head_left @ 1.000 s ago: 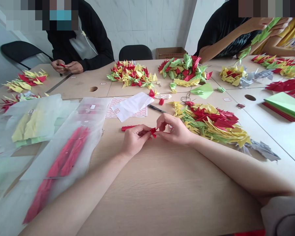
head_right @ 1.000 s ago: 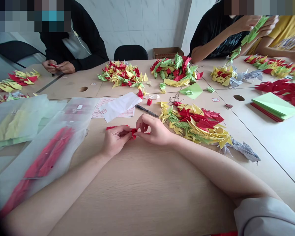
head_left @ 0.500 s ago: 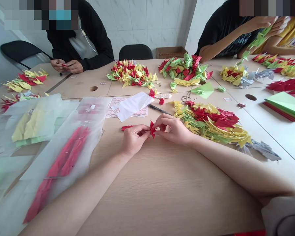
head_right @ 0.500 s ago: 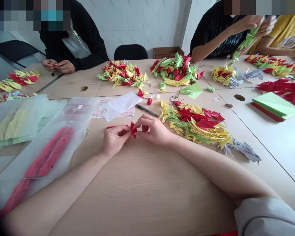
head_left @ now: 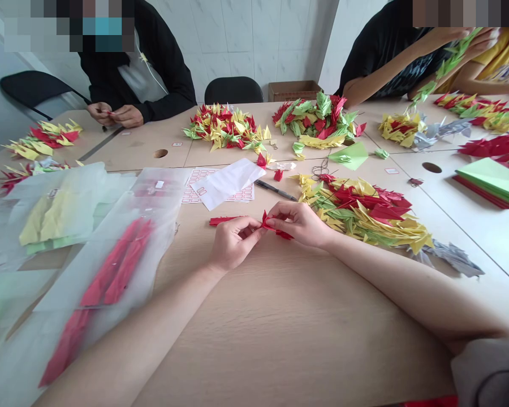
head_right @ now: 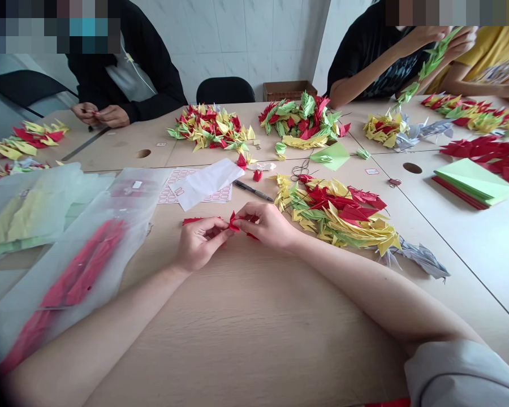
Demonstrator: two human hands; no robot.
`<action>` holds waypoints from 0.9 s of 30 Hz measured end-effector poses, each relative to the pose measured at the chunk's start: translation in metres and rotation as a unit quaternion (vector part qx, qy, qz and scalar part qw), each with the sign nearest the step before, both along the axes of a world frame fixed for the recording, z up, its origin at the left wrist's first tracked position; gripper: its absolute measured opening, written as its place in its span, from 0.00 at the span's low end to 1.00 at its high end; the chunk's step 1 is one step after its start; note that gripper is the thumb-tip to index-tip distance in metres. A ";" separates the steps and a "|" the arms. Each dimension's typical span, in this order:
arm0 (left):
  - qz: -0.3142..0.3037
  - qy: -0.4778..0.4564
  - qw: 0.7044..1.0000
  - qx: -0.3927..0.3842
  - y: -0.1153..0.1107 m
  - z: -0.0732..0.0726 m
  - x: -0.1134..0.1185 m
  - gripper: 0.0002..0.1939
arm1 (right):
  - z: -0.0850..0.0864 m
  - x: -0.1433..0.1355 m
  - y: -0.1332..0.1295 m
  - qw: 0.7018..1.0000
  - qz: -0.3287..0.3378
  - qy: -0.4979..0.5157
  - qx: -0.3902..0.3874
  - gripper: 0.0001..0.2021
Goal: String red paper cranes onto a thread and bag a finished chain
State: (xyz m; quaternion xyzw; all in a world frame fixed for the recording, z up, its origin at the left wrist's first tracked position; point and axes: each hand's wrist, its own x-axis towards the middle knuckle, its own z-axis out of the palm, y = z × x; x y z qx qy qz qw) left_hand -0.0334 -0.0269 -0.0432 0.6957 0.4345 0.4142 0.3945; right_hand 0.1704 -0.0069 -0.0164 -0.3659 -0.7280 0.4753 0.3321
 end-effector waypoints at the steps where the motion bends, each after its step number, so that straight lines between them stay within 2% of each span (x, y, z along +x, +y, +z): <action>1: -0.005 -0.009 1.000 -0.016 0.000 0.001 0.000 0.09 | -0.002 0.000 0.001 1.000 0.000 0.008 -0.016 0.14; 4: -0.011 -0.041 0.998 -0.056 0.001 0.003 0.001 0.11 | -0.007 0.000 0.003 0.998 -0.016 0.029 -0.046 0.15; 7: -0.012 -0.031 0.998 -0.054 0.000 0.006 0.002 0.11 | -0.010 0.000 0.005 0.997 -0.030 0.049 -0.057 0.15; 12: 0.037 0.005 0.998 0.043 -0.003 0.009 0.002 0.08 | -0.005 -0.001 0.002 0.999 -0.048 0.012 0.008 0.10; 17: 0.030 0.050 0.994 0.092 -0.001 0.010 0.003 0.06 | 0.000 -0.002 -0.003 0.999 -0.044 -0.009 0.031 0.07; 23: 0.015 0.061 0.993 0.095 0.001 0.011 0.003 0.07 | -0.003 -0.002 -0.001 0.999 -0.003 0.021 -0.026 0.09; 27: -0.016 0.039 0.996 0.082 0.001 0.011 0.003 0.06 | -0.004 0.000 0.004 0.990 0.037 0.060 -0.120 0.12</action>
